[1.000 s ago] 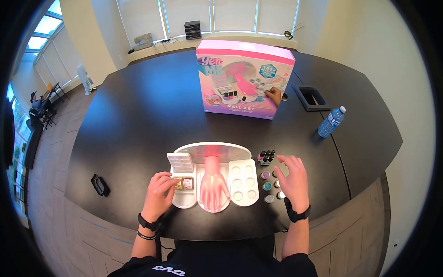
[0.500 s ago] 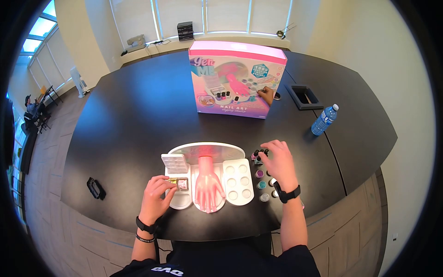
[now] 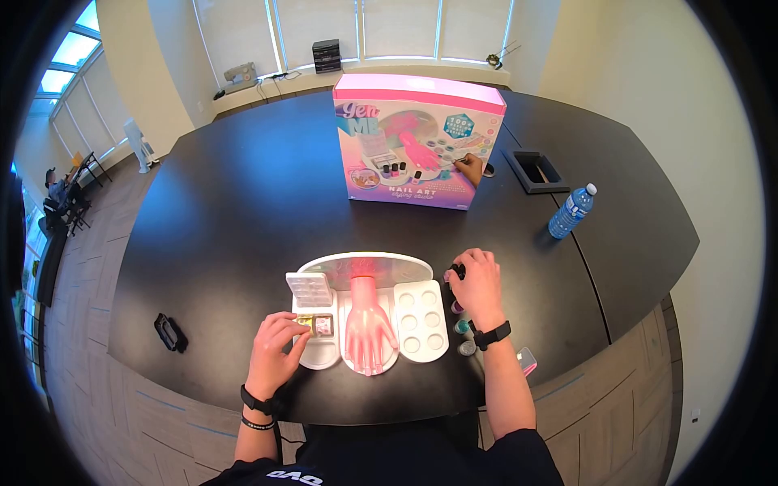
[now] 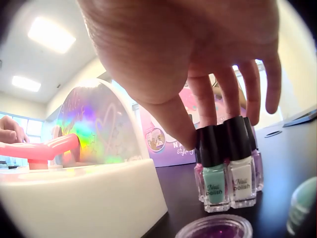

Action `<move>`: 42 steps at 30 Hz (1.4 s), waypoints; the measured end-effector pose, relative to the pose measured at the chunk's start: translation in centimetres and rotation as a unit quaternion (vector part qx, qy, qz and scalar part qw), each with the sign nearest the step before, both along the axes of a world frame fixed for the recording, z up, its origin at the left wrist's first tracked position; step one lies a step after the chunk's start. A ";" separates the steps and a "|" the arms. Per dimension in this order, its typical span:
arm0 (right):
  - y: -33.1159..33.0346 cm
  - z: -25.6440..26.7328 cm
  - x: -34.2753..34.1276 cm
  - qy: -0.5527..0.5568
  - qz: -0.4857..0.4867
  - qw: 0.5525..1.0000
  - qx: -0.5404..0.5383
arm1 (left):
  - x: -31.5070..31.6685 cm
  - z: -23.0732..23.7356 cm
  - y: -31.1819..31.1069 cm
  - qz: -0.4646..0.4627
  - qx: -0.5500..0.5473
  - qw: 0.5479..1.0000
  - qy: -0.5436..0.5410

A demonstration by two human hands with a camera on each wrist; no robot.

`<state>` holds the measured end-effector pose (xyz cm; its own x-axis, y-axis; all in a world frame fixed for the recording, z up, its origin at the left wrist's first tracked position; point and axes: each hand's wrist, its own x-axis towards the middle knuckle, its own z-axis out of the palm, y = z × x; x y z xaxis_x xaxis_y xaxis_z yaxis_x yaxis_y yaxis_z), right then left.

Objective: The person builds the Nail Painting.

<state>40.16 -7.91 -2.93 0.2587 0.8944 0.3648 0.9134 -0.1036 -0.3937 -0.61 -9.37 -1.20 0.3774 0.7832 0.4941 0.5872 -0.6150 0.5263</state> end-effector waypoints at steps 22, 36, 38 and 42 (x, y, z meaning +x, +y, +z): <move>-4.1 7.3 -3.9 0.064 0.096 0.983 0.145 | 2.0 2.2 -0.2 -0.053 0.004 0.997 -0.054; -6.6 8.5 -10.0 0.077 0.287 0.947 0.122 | 5.6 3.8 -0.9 -0.149 -0.029 0.985 -0.079; -6.8 8.6 -10.7 0.090 0.294 0.947 0.090 | 5.9 3.6 -1.0 -0.160 -0.030 0.983 -0.084; -6.7 7.6 -11.4 0.105 0.333 0.933 0.082 | 6.1 3.6 -1.1 -0.169 -0.031 0.982 -0.081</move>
